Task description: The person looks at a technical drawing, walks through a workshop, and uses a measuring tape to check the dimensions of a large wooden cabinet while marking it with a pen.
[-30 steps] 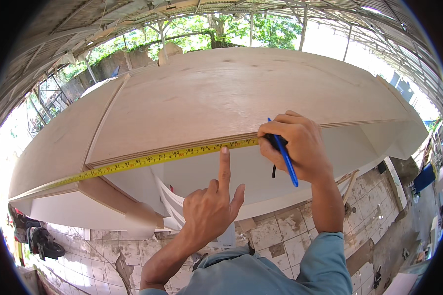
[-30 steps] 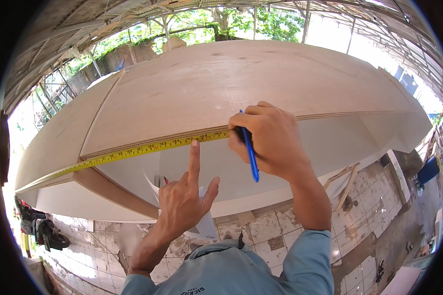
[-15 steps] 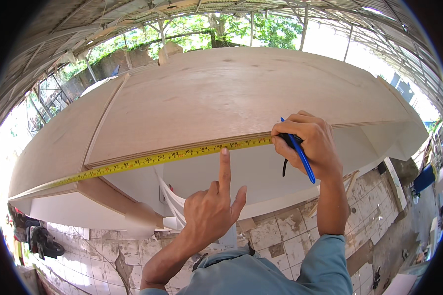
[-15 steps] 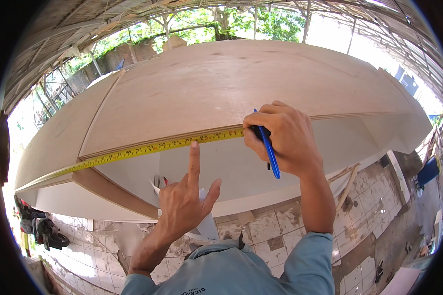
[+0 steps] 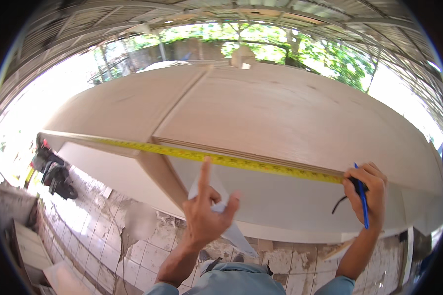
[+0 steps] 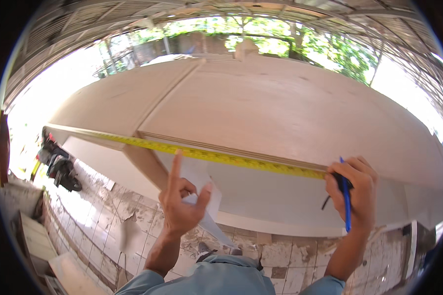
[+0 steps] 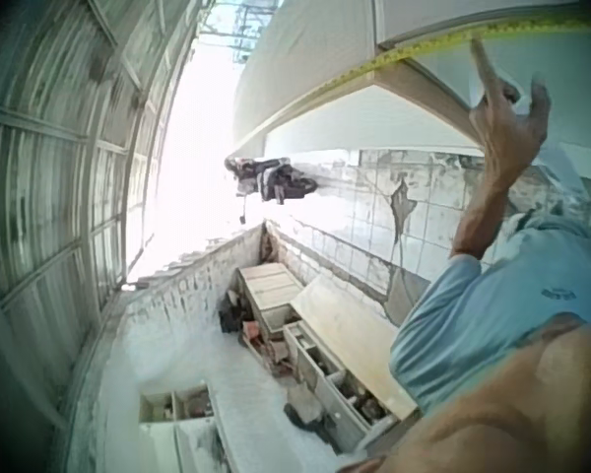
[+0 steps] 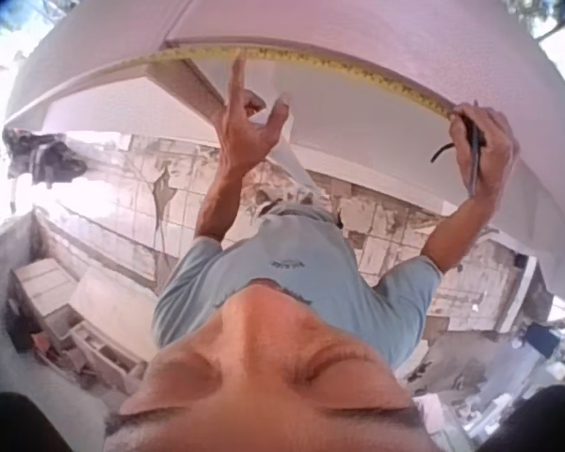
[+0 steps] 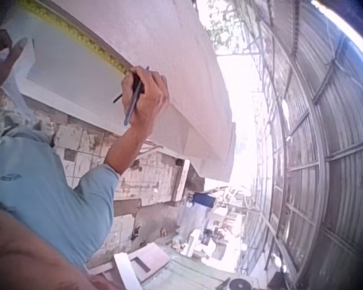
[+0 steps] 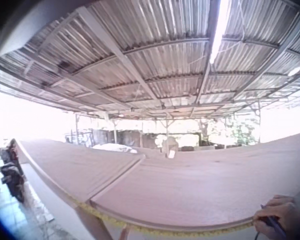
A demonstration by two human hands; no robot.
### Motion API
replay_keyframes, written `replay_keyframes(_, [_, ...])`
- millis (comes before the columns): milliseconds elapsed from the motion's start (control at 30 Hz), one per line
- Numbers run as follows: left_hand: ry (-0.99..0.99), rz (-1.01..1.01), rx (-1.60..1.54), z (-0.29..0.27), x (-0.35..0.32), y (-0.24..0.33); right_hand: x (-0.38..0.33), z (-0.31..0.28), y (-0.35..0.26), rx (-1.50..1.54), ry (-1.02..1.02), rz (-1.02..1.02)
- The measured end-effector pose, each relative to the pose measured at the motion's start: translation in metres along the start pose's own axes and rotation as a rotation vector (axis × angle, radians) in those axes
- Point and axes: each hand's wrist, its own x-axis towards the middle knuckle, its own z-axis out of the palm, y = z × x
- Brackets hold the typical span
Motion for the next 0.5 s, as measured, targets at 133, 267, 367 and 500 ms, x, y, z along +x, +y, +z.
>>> replay_keyframes(133, [0.155,-0.129,0.143,-0.037,0.009,-0.049,0.000,0.003,-0.003,0.010,-0.015,0.027])
replay_keyframes(267, [0.214,-0.127,0.244,-0.062,0.014,-0.071,-0.001,0.006,0.000,0.009,-0.003,0.023])
replay_keyframes(367, [0.235,-0.130,0.233,-0.067,0.020,-0.071,0.000,0.007,0.000,0.027,-0.002,0.029])
replay_keyframes(500, [0.238,-0.158,0.216,-0.065,0.023,-0.071,0.000,0.001,0.001,0.019,0.004,0.026])
